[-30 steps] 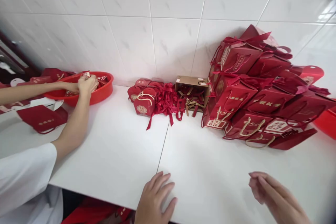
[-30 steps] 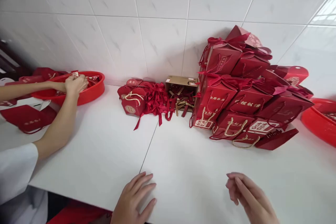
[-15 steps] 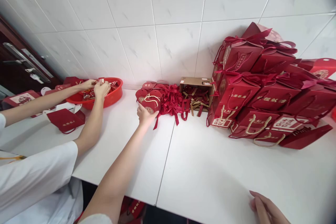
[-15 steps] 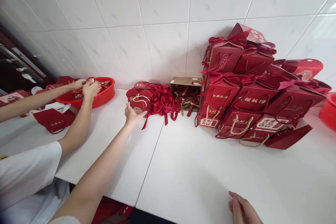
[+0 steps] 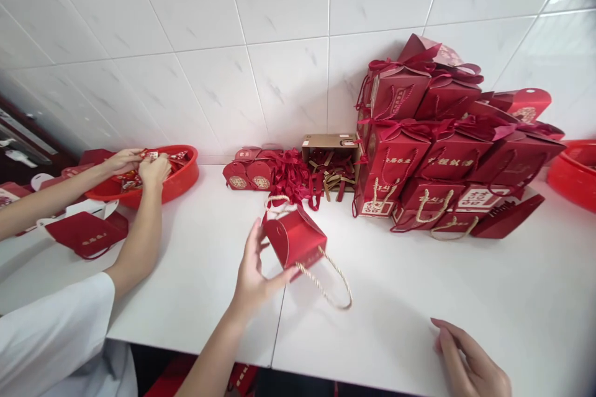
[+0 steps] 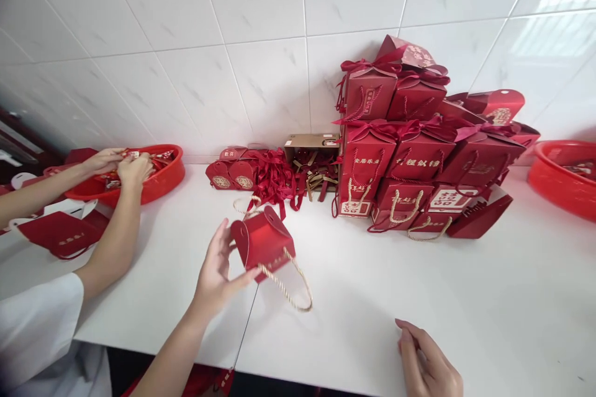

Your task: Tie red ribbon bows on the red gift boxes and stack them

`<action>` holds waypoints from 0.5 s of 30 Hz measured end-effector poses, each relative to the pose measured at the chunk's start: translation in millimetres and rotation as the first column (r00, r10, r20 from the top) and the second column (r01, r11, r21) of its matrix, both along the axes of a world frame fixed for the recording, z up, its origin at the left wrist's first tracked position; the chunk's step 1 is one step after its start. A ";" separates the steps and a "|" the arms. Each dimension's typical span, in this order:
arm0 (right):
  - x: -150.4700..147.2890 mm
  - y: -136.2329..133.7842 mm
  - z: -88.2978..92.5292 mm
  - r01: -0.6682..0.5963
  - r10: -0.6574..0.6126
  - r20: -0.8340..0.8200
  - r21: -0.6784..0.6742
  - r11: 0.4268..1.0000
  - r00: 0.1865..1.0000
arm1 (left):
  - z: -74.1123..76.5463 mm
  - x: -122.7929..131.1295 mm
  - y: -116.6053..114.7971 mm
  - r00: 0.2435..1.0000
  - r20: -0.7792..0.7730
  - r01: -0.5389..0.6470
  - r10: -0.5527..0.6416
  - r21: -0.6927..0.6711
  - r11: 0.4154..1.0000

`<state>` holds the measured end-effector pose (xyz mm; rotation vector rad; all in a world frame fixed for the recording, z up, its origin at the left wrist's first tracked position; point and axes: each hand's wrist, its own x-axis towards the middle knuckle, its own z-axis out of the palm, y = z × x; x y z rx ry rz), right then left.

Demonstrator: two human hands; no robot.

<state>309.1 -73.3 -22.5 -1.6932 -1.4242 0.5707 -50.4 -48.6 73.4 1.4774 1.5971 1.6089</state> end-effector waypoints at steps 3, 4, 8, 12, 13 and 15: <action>3.6 4.6 -0.8 -0.053 0.052 0.019 0.057 0.997 0.998 | -13.6 20.2 -33.2 0.972 0.157 0.190 -0.173 -0.094 0.977; 3.3 5.6 0.2 -0.055 0.054 0.019 0.066 0.996 0.998 | -19.5 24.9 -40.7 0.961 0.188 0.227 -0.201 -0.128 0.965; 0.7 8.0 3.0 -0.071 0.071 -0.006 0.069 0.995 0.997 | -38.9 36.6 -58.9 0.931 0.195 0.350 -0.310 -0.223 0.910; 0.7 9.1 0.3 -0.089 0.090 -0.017 0.057 0.994 0.996 | -40.6 49.7 -66.9 0.887 0.221 0.456 -0.405 -0.285 0.843; 0.5 9.3 -0.3 -0.083 0.084 -0.019 0.056 0.995 0.996 | -39.2 53.9 -67.6 0.877 0.231 0.476 -0.421 -0.304 0.825; -0.2 9.3 -0.7 -0.069 0.071 -0.026 0.055 0.996 0.997 | -36.2 60.3 -66.2 0.853 0.226 0.521 -0.470 -0.325 0.790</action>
